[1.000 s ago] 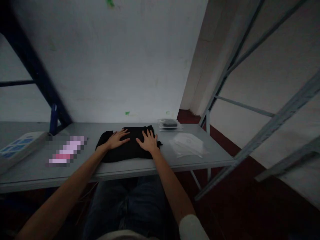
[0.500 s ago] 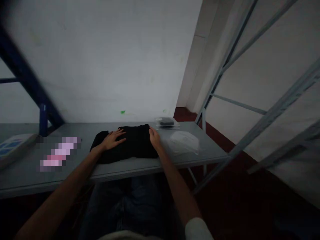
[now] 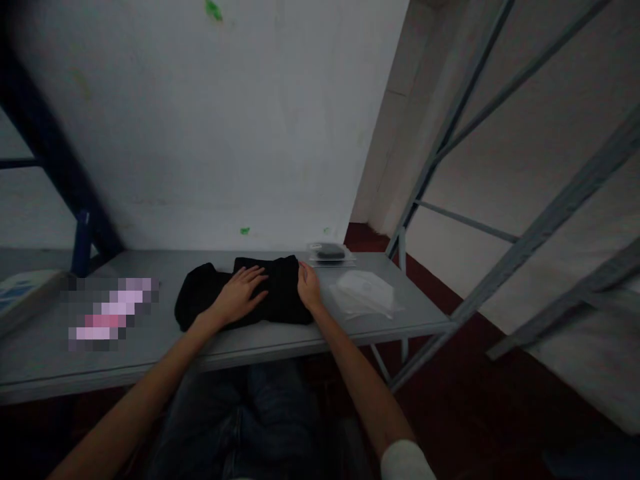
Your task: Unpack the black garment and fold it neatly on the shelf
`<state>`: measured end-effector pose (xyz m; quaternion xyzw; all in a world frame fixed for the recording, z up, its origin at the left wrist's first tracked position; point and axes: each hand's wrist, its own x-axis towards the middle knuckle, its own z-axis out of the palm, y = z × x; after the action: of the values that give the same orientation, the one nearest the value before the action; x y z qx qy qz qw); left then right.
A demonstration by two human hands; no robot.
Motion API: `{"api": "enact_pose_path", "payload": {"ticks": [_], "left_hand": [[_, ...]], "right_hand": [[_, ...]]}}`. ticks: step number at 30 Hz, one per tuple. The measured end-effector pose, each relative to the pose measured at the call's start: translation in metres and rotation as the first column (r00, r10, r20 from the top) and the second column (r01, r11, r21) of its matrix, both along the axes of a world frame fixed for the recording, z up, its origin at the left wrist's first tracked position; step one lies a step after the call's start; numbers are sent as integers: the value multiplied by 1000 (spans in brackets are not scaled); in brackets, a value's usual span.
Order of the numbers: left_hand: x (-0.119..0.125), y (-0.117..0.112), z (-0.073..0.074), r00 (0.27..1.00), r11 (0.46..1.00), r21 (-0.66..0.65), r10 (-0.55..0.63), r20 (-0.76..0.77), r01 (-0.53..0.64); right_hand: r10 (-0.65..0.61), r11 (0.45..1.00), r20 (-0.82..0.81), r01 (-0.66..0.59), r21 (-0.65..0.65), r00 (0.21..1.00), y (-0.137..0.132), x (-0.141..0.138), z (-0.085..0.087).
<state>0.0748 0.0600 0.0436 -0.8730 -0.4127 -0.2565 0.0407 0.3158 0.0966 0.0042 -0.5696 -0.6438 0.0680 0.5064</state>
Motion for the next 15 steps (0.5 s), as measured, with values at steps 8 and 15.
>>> {"api": "enact_pose_path", "payload": {"ticks": [8,15], "left_hand": [[50,-36,-39,993,984,-142,-116,-34,110],[45,-35,-40,992,982,-151,-121,-40,113]], "right_hand": [[-229,970,327,242,2,917,13,29,20],[-215,961,564,277,-26,798,25,47,28]]}}
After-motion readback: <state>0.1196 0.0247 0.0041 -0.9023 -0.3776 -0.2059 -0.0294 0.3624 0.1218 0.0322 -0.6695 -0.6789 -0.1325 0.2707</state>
